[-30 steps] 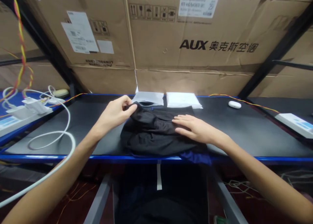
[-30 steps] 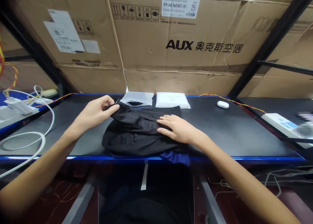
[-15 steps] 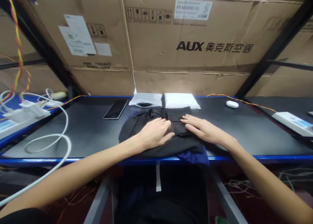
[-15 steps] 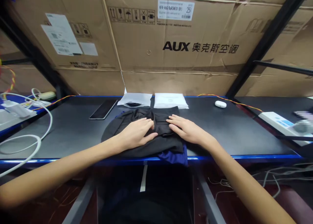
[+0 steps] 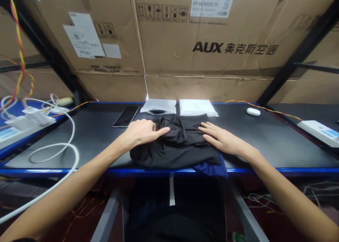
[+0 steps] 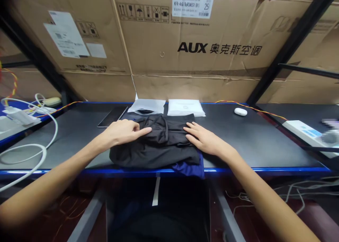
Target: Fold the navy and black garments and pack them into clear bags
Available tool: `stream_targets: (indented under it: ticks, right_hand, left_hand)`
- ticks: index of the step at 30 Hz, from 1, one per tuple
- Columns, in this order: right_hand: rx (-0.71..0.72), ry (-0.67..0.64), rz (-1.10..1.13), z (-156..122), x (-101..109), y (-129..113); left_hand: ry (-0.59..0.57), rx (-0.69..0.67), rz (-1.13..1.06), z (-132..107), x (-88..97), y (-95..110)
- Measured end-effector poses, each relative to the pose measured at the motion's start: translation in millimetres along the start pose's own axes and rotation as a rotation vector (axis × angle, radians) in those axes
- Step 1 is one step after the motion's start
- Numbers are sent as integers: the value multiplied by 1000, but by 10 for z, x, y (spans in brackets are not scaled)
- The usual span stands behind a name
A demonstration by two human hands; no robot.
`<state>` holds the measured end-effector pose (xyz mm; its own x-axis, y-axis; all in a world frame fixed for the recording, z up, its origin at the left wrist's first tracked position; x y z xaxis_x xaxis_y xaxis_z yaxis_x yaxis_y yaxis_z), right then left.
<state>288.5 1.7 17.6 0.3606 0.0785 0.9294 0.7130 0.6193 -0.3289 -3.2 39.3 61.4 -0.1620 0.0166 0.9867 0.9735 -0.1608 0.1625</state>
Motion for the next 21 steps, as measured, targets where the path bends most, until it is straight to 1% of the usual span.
stream_targets:
  ticks: [1, 2, 6, 11, 14, 16, 18, 21]
  right_hand:
    - [5, 2, -3, 3, -1, -5]
    - [10, 6, -4, 5, -1, -10]
    - [9, -2, -20, 12, -12, -16]
    - [-8, -37, -11, -8, -17, -14]
    - [-45, 7, 61, -78, 35, 37]
    - [-67, 67, 112, -157, 85, 95]
    - [-94, 126, 133, -257, 122, 167]
    - [-165, 170, 109, -414, 116, 279]
  left_hand:
    - [-38, -3, -7, 5, -27, -15]
    - [-51, -14, -24, 8, -43, -11]
    - [-32, -65, -95, 14, -61, 91]
    - [60, -53, -149, 34, 9, 216]
    - [134, -51, -236, 65, 72, 319]
    - [191, -84, -293, 85, 115, 445]
    - [248, -125, -320, 89, 145, 617]
    - [320, -179, -259, 42, 122, 927]
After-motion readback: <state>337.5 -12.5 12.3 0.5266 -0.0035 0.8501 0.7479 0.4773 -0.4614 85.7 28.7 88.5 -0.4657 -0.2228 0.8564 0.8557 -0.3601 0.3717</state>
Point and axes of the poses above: each hand's wrist, its own z-axis towards the middle knuckle, its own x-axis out of the back of the hand, y = z × x, the point moved 6 cm from there along z, towards the middle knuckle, and after that the axes turned 8 degrees about x, right-handed, at the moved point
